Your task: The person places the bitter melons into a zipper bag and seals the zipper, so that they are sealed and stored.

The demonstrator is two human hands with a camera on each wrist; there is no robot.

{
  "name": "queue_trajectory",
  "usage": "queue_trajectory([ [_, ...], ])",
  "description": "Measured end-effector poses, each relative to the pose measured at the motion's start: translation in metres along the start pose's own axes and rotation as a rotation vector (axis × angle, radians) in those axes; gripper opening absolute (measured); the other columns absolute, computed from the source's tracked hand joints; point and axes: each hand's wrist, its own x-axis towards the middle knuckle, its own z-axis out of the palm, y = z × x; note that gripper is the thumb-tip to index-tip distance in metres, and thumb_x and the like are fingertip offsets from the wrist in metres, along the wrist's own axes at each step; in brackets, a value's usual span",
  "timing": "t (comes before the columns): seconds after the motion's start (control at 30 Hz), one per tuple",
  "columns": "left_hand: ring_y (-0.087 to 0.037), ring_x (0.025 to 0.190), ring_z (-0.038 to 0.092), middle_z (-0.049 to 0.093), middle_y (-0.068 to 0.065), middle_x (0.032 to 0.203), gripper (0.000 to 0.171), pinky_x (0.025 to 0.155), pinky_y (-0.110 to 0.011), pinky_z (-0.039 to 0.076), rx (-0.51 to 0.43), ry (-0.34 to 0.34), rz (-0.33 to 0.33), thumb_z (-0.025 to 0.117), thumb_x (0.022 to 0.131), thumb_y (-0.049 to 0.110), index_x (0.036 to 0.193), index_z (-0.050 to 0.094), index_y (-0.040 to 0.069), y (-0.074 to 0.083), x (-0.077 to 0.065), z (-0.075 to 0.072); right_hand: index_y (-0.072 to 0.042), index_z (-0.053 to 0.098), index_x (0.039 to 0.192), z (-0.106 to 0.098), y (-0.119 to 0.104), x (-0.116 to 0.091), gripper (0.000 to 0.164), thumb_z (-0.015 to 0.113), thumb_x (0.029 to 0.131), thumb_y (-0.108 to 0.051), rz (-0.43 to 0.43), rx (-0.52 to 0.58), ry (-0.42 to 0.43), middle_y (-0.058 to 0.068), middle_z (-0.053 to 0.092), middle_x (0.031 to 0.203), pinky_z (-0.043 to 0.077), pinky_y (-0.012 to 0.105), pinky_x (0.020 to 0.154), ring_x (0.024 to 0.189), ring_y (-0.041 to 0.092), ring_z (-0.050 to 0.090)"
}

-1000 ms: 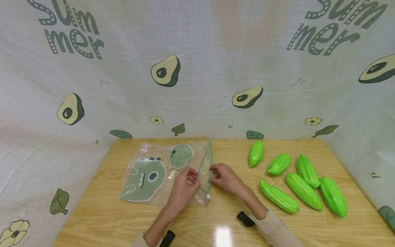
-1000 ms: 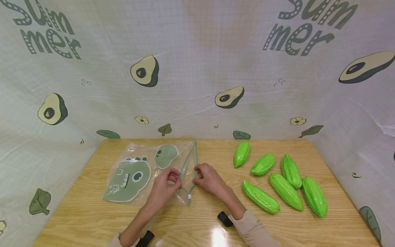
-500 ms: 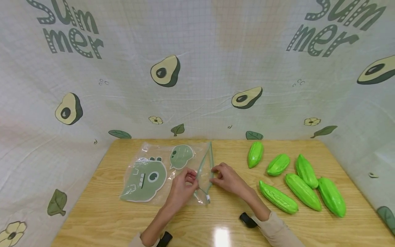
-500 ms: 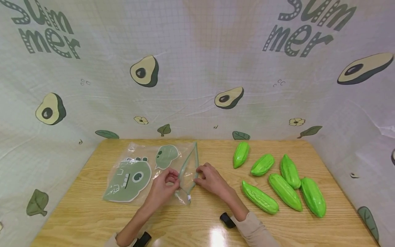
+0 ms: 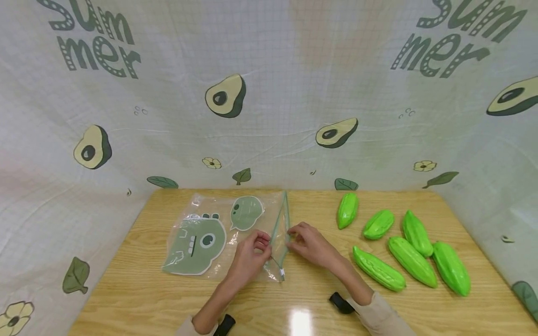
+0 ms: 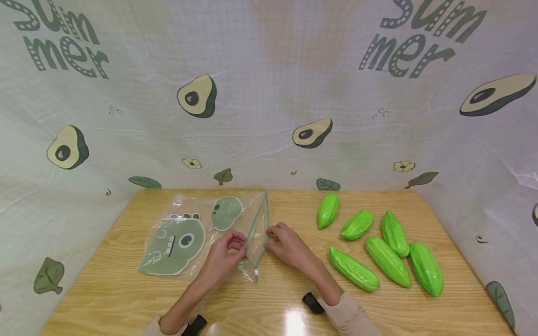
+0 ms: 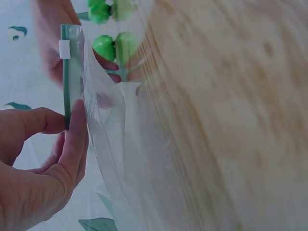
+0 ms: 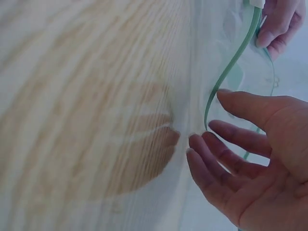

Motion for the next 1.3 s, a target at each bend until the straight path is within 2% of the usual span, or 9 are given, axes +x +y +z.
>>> queue_trajectory([
  [0.17, -0.016, 0.079, 0.067, 0.066, -0.012, 0.087, 0.014, 0.065, -0.023, 0.058, -0.011, -0.006, -0.003, 0.067, 0.089, -0.007, 0.102, 0.062, -0.003, -0.001, 0.000, 0.001, 0.007, 0.069, 0.115, -0.003, -0.002, -0.003, 0.025, 0.074, 0.094, -0.007, -0.026, 0.003, 0.027, 0.016, 0.068, 0.106, 0.058, 0.041, 0.079, 0.091, 0.029, 0.067],
  [0.33, -0.018, 0.079, 0.067, 0.067, -0.013, 0.087, 0.014, 0.065, -0.022, 0.058, -0.011, 0.001, 0.003, 0.067, 0.089, -0.007, 0.101, 0.062, -0.003, -0.001, 0.000, 0.000, 0.006, 0.069, 0.116, -0.006, -0.003, -0.008, 0.026, 0.074, 0.094, -0.007, 0.000, -0.013, 0.031, 0.017, 0.068, 0.108, 0.058, 0.047, 0.085, 0.098, 0.034, 0.067],
  [0.57, -0.017, 0.079, 0.067, 0.066, -0.010, 0.086, 0.014, 0.065, -0.023, 0.058, -0.030, -0.001, -0.014, 0.067, 0.089, -0.009, 0.101, 0.062, -0.003, 0.000, -0.001, 0.000, 0.002, 0.070, 0.113, -0.015, -0.002, -0.016, 0.022, 0.075, 0.094, -0.008, 0.010, -0.084, 0.063, 0.012, 0.069, 0.109, 0.057, 0.044, 0.087, 0.101, 0.031, 0.067],
  [0.93, -0.022, 0.080, 0.067, 0.067, -0.011, 0.087, 0.015, 0.064, -0.023, 0.058, -0.085, -0.007, -0.029, 0.068, 0.090, -0.008, 0.104, 0.062, -0.005, 0.003, -0.001, 0.000, 0.000, 0.071, 0.112, -0.027, 0.000, -0.026, 0.023, 0.077, 0.092, -0.010, -0.003, -0.154, 0.109, 0.009, 0.070, 0.109, 0.056, 0.045, 0.089, 0.104, 0.028, 0.066],
  [1.3, -0.022, 0.080, 0.067, 0.067, -0.012, 0.087, 0.015, 0.063, -0.023, 0.058, -0.066, -0.002, -0.045, 0.067, 0.089, -0.009, 0.103, 0.063, -0.005, 0.004, 0.000, -0.001, 0.000, 0.071, 0.111, -0.040, 0.005, -0.039, 0.023, 0.078, 0.090, -0.007, -0.004, -0.190, 0.126, 0.009, 0.069, 0.109, 0.056, 0.045, 0.086, 0.102, 0.028, 0.067],
])
